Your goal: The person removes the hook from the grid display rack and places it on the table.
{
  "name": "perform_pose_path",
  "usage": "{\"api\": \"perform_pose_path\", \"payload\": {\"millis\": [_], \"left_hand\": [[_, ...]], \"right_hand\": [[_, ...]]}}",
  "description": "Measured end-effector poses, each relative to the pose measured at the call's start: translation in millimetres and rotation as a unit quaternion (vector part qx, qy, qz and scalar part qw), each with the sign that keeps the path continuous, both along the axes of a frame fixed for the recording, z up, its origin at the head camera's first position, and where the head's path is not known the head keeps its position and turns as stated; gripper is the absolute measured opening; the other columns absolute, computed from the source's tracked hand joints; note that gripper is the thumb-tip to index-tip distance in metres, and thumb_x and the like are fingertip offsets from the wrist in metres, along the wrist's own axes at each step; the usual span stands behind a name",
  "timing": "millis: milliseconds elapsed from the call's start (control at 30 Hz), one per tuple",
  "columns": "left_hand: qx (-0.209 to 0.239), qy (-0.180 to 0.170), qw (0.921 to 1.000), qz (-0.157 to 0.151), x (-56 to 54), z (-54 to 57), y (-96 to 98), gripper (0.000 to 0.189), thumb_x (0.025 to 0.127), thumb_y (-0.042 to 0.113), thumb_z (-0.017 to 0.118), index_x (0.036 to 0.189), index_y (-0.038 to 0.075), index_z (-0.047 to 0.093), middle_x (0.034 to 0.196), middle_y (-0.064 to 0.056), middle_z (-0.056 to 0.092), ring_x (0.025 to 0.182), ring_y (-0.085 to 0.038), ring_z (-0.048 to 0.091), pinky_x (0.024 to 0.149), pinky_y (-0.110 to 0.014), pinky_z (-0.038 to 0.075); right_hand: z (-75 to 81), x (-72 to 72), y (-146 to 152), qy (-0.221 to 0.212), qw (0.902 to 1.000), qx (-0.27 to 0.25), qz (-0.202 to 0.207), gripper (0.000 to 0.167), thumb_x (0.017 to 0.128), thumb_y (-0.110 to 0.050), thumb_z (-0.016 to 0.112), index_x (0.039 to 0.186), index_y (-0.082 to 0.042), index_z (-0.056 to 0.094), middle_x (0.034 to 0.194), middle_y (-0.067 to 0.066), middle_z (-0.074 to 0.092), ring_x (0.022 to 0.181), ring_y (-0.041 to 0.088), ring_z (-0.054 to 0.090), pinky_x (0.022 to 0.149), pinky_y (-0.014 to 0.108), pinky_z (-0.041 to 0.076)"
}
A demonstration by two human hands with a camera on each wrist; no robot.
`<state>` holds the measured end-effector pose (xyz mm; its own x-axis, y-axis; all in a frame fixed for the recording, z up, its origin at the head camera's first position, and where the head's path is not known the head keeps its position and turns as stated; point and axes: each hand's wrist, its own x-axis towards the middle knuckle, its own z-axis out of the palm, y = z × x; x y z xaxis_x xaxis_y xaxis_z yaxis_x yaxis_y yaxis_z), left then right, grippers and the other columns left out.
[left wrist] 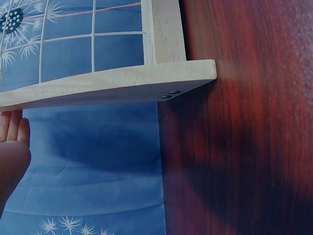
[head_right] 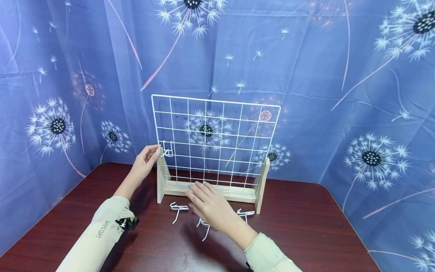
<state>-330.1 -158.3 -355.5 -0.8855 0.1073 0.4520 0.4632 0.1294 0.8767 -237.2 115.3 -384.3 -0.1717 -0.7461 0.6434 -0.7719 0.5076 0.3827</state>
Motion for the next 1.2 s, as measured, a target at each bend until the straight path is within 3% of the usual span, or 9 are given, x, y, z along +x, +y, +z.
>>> {"api": "perform_pose_path", "payload": {"millis": [333,467,600,1200], "left_hand": [[0.001,-0.003,1.0,-0.001,-1.0,-1.2,0.0,0.038,0.1,0.007,0.048,0.133,-0.012,0.043,0.128,-0.031,0.051,0.105,-0.011,0.05,0.089,-0.013,0.04],[-0.001,-0.005,1.0,-0.002,-0.5,-1.0,0.5,0.039,0.1,0.007,0.048,0.134,-0.012,0.042,0.129,-0.031,0.05,0.107,-0.016,0.049,0.089,-0.012,0.04],[-0.002,-0.006,1.0,0.0,-1.0,-1.0,0.7,0.04,0.1,0.007,0.048,0.134,-0.013,0.041,0.13,-0.031,0.05,0.106,-0.013,0.049,0.089,-0.012,0.04],[0.002,-0.004,1.0,0.007,-0.8,-0.6,1.4,0.038,0.1,0.006,0.048,0.133,-0.012,0.043,0.128,-0.031,0.051,0.104,-0.01,0.05,0.087,-0.011,0.041]], "right_hand": [[13.2,-12.6,-14,-0.064,0.9967,-0.025,-0.044,0.047,0.091,-0.022,0.063,0.134,-0.004,0.054,0.136,0.014,0.055,0.127,0.029,0.048,0.112,0.041,0.03],[17.8,-17.8,-19,-0.059,0.9961,-0.046,-0.046,0.046,0.091,-0.022,0.064,0.132,-0.003,0.057,0.136,0.014,0.054,0.127,0.029,0.049,0.11,0.042,0.033],[20.9,-23.6,-25,-0.047,0.9955,-0.071,-0.04,0.045,0.089,-0.021,0.066,0.129,-0.003,0.059,0.134,0.014,0.056,0.123,0.03,0.051,0.107,0.043,0.037],[27.7,-44.8,-56,-0.093,0.982,-0.16,-0.039,0.042,0.088,-0.015,0.069,0.128,-0.003,0.06,0.128,0.015,0.059,0.118,0.031,0.054,0.101,0.045,0.043]]}}
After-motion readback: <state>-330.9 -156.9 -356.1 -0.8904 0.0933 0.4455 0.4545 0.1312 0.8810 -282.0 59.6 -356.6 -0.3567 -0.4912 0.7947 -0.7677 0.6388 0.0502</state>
